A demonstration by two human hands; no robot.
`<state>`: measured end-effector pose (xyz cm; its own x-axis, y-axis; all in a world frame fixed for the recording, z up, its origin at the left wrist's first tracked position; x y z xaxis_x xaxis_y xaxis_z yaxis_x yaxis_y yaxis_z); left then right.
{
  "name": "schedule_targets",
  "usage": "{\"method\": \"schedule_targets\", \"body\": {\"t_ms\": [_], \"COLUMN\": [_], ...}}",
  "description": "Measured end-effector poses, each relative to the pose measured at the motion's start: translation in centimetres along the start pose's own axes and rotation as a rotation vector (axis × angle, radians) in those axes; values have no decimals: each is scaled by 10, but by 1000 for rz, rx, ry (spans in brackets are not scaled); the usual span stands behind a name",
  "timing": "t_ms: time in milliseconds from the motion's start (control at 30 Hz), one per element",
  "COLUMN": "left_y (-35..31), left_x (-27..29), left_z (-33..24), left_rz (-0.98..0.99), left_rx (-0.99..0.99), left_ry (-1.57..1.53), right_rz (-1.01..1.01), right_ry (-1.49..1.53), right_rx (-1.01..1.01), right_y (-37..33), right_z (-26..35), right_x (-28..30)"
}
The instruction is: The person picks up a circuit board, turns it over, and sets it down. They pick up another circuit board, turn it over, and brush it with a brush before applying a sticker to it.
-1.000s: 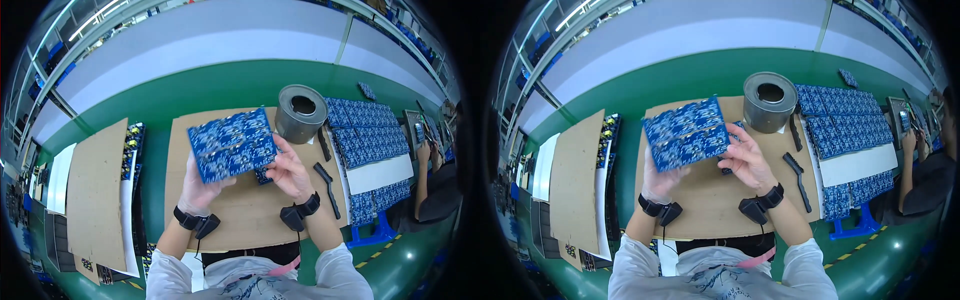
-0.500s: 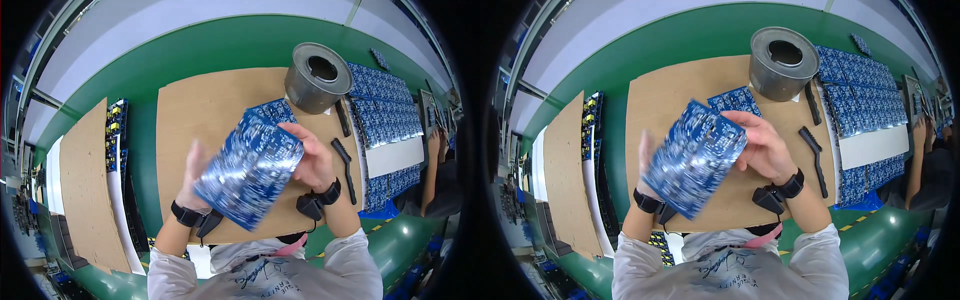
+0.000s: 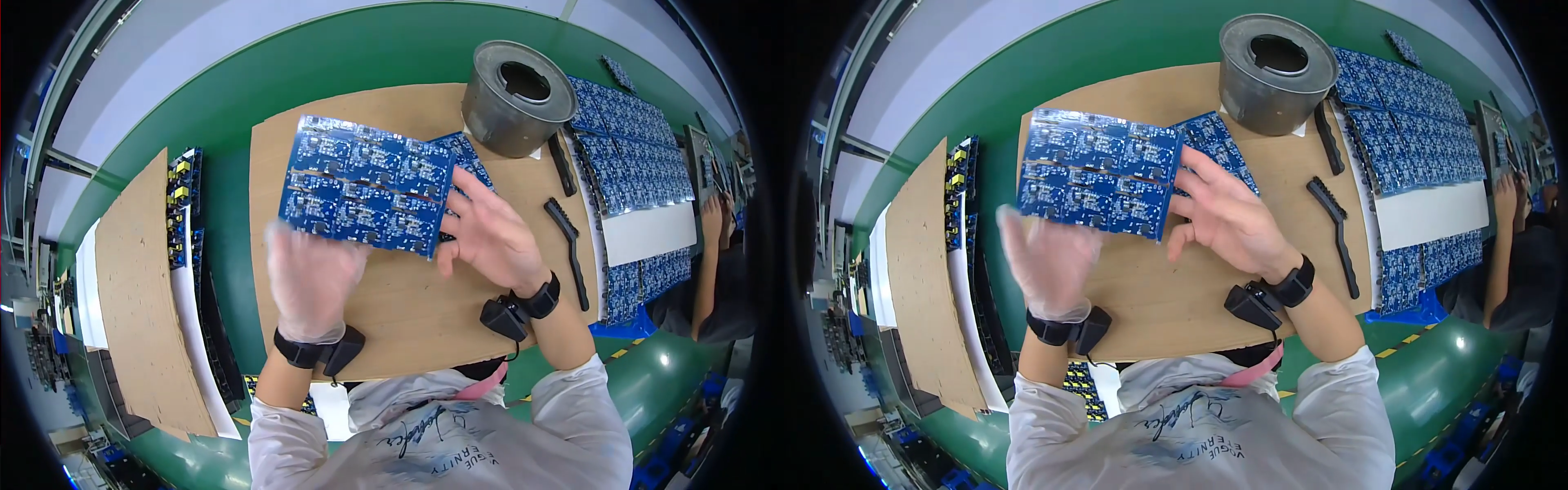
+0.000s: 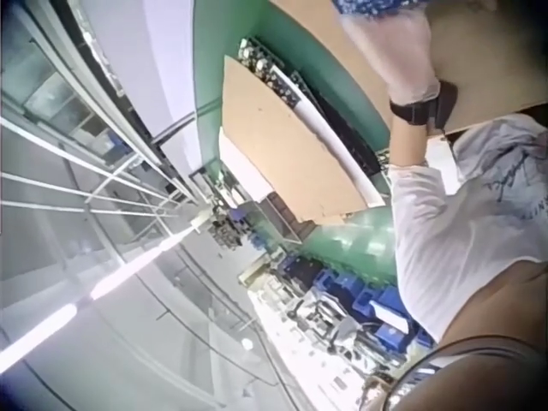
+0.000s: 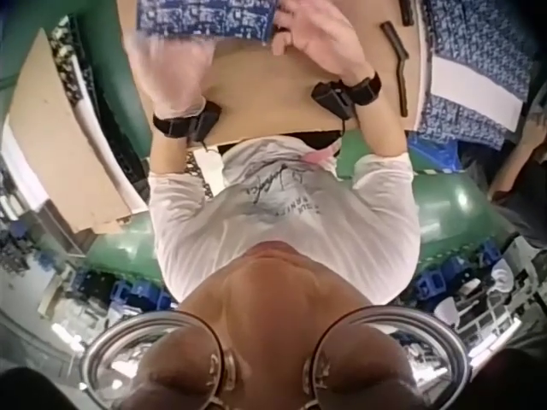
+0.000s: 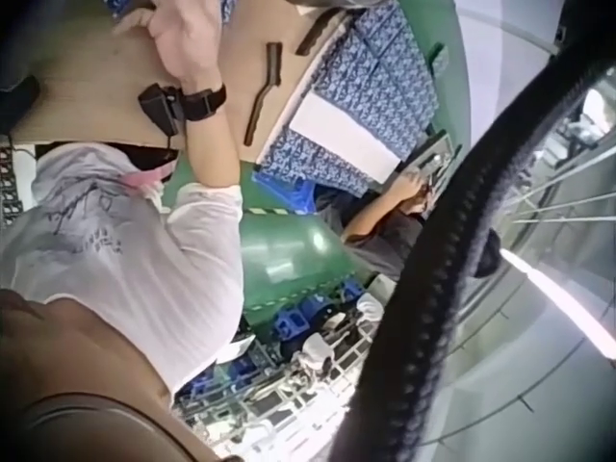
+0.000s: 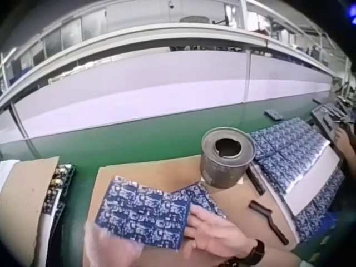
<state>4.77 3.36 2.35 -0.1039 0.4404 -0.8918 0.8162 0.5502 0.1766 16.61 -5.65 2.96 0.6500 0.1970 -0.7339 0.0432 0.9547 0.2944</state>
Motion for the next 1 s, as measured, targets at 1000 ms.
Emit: {"method": "schedule_targets", "body": {"t_ms": [1000], "left_y": [-20], "left_x": [38], "left_z": [5], "left_rz": [-146], "left_rx": [142], "left_ry": [236], "right_rz": [-254], "right_ry": [-139], "right_rx": [75], "right_y": [-15], "right_z": [18], "right_x": [29]}}
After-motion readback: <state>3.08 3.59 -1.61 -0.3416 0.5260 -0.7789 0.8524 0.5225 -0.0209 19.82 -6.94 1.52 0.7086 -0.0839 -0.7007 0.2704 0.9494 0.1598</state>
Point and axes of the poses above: each hand's wrist, its own y-axis towards the middle knuckle, its own x-axis out of the back of the hand, z = x × y, the point moved 9 cm from there along y, towards the middle knuckle, and after that the axes turned 6 degrees about z, right-handed, at the moved point
